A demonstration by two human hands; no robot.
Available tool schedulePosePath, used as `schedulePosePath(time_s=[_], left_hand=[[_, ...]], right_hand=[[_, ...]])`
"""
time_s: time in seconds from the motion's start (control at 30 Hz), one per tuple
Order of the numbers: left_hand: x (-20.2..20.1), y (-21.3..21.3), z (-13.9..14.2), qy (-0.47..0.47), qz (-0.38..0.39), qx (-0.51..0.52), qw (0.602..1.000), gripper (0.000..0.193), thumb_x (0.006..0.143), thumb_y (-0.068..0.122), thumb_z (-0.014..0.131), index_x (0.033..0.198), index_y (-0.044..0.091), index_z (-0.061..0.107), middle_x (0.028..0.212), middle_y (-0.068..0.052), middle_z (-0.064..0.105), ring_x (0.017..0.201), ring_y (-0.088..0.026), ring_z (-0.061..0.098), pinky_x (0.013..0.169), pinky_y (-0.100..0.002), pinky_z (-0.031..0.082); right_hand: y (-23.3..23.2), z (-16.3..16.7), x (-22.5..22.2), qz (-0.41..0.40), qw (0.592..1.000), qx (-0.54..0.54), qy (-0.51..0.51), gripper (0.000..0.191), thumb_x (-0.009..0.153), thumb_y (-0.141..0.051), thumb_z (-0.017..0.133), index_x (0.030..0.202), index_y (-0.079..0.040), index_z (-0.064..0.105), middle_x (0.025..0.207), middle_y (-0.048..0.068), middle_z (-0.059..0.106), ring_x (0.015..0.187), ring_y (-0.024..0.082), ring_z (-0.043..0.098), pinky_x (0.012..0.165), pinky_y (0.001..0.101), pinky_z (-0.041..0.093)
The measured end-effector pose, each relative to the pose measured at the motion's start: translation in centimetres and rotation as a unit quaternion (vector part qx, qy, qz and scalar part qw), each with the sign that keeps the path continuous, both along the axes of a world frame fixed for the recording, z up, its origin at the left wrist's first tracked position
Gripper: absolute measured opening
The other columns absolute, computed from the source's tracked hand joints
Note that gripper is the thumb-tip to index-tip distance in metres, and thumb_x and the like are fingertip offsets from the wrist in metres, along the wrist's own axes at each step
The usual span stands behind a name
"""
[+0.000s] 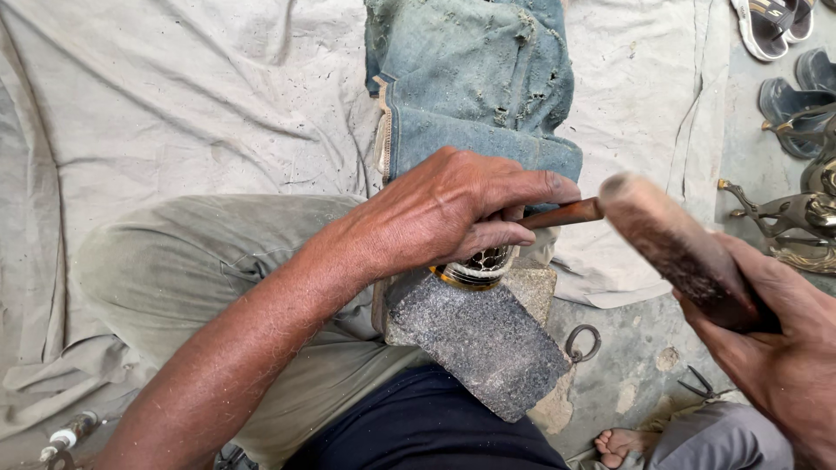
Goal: The person sits cross-legged on the floor and repeatedly strikes a small brass bell with a wooden mallet, holding the bell against a stone block. They rotate and reposition the bell between strikes to work its surface, and briefly set the bell down before resuming hammering.
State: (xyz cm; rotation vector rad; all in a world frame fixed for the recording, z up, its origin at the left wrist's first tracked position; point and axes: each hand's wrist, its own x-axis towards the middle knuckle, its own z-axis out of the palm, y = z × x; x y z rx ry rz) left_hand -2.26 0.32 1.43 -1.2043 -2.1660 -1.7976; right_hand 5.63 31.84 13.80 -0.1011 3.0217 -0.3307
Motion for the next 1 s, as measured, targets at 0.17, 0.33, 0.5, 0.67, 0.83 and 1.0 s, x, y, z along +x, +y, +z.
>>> schedulePosePath(time_s=[0.17, 0.33, 0.5, 0.67, 0.83, 1.0], left_hand=[[-0.2, -0.1, -0.2, -0.043, -0.025, -0.024, 0.998, 0.054, 0.091, 0.028, 0.079, 0.141, 0.018, 0.061, 0.115, -0.006, 0.076, 0.094, -0.028, 0.074, 0.082, -0.041, 0.059], [-0.4, 0.0, -0.5, -0.014, -0.018, -0.006, 1.000, 0.058, 0.088, 0.025, 0.081, 0.141, 0.016, 0.060, 0.122, -0.007, 0.076, 0.102, -0.029, 0.074, 0.083, -0.042, 0.059], [-0.5, 0.1, -0.7, -0.027, -0.023, -0.011, 0.999, 0.058, 0.087, 0.024, 0.082, 0.140, 0.016, 0.061, 0.123, -0.006, 0.076, 0.104, -0.029, 0.074, 0.084, -0.041, 0.059], [-0.2, -0.2, 0.1, 0.002, -0.005, -0.027, 1.000, 0.053, 0.089, 0.023, 0.081, 0.138, 0.014, 0.062, 0.115, -0.006, 0.075, 0.098, -0.027, 0.074, 0.082, -0.040, 0.060], [3.8, -1.8, 0.5, -0.123, 0.075, 0.044, 0.989, 0.040, 0.100, 0.017, 0.073, 0.137, 0.012, 0.060, 0.121, -0.005, 0.070, 0.090, -0.016, 0.073, 0.081, -0.027, 0.066], [7.6, -3.9, -1.1, -0.130, 0.174, -0.002, 0.976, 0.017, 0.097, 0.000, 0.055, 0.113, 0.003, 0.057, 0.107, -0.007, 0.063, 0.103, -0.015, 0.068, 0.094, -0.031, 0.059]], right_hand=[[0.7, -0.3, 0.8, -0.050, 0.997, 0.053, -0.030, 0.046, 0.083, 0.002, 0.084, 0.124, 0.000, 0.065, 0.084, 0.014, 0.069, 0.076, 0.022, 0.071, 0.070, 0.0355, 0.060], [0.8, -0.8, 1.1, -0.024, 0.997, -0.071, -0.004, 0.040, 0.090, -0.002, 0.079, 0.124, -0.001, 0.059, 0.091, 0.009, 0.070, 0.083, 0.018, 0.073, 0.080, 0.0306, 0.064], [0.8, -1.1, 1.7, -0.046, 0.994, -0.089, 0.047, 0.062, 0.088, -0.010, 0.082, 0.143, 0.000, 0.054, 0.096, 0.012, 0.071, 0.088, 0.023, 0.074, 0.081, 0.0340, 0.064], [2.9, -3.5, 1.4, 0.100, 0.995, 0.017, 0.012, 0.066, 0.082, -0.021, 0.084, 0.140, -0.004, 0.059, 0.111, 0.017, 0.073, 0.090, 0.026, 0.075, 0.074, 0.0353, 0.065], [4.2, -12.9, 2.8, -0.210, 0.942, -0.118, -0.233, 0.065, 0.076, -0.025, 0.087, 0.131, -0.003, 0.060, 0.092, 0.014, 0.076, 0.077, 0.025, 0.075, 0.070, 0.0429, 0.066], [2.9, -18.2, 6.2, -0.103, 0.958, -0.260, -0.061, 0.046, 0.093, -0.024, 0.077, 0.134, -0.008, 0.062, 0.114, 0.013, 0.075, 0.098, 0.022, 0.076, 0.087, 0.0365, 0.064]])
